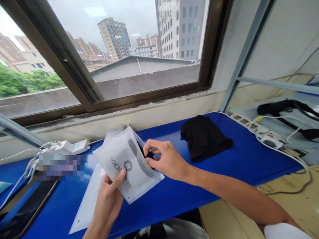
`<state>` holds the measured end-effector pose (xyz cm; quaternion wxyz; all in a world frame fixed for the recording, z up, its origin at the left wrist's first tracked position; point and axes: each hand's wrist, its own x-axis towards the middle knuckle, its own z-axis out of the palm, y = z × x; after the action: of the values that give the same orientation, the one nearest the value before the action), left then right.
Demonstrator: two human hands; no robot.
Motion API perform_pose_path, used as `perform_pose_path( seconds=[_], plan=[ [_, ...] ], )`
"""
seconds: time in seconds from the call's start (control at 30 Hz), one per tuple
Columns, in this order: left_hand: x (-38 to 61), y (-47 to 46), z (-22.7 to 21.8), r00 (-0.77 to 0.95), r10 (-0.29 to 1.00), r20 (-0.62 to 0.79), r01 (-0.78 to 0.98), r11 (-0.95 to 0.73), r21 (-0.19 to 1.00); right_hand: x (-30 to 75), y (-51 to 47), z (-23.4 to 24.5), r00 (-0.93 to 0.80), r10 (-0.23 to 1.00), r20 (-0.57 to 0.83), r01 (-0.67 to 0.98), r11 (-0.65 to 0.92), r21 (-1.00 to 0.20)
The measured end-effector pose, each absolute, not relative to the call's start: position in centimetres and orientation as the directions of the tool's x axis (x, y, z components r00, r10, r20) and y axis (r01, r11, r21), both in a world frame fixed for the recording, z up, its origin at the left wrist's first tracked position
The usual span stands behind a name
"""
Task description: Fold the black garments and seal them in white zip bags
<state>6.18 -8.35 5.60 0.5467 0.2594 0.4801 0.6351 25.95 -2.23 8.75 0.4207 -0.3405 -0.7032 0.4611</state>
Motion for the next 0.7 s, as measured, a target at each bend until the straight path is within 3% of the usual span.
perform_pose_path(
  seconds=[0.1,0.23,0.33,0.43,0.5,0.6,0.7],
  plan=[
    [6.0,-8.5,5.4,-0.230,0.952,-0.203,-0.427,0.089,0.900,25.6,-2.2,8.6,-0.411,0.846,0.339,0.051,0.392,-0.918],
    [5.7,-8.6,5.3,-0.274,0.947,-0.170,-0.413,0.044,0.910,25.8,-2.1,9.2,-0.625,0.739,0.252,-0.071,0.267,-0.961],
    [5.8,-8.5,5.5,-0.301,0.941,-0.157,-0.412,0.020,0.911,26.3,-2.0,9.8,-0.717,0.672,0.188,-0.033,0.237,-0.971],
    [5.8,-8.3,5.8,-0.245,0.949,-0.200,-0.414,0.084,0.906,27.1,-1.9,10.6,-0.809,0.567,0.156,0.038,0.314,-0.949],
    [5.6,-8.1,6.2,-0.239,0.946,-0.219,-0.437,0.096,0.894,27.8,-1.9,11.3,-0.830,0.517,0.208,0.051,0.441,-0.896],
    [5.6,-7.6,7.0,-0.320,0.928,-0.189,-0.509,0.000,0.861,28.3,-1.7,12.1,-0.669,0.660,0.341,0.097,0.532,-0.841],
    [6.1,-6.8,7.6,-0.358,0.927,-0.112,-0.544,-0.110,0.832,27.4,-1.2,12.0,-0.557,0.789,0.260,0.156,0.406,-0.900]
  ],
)
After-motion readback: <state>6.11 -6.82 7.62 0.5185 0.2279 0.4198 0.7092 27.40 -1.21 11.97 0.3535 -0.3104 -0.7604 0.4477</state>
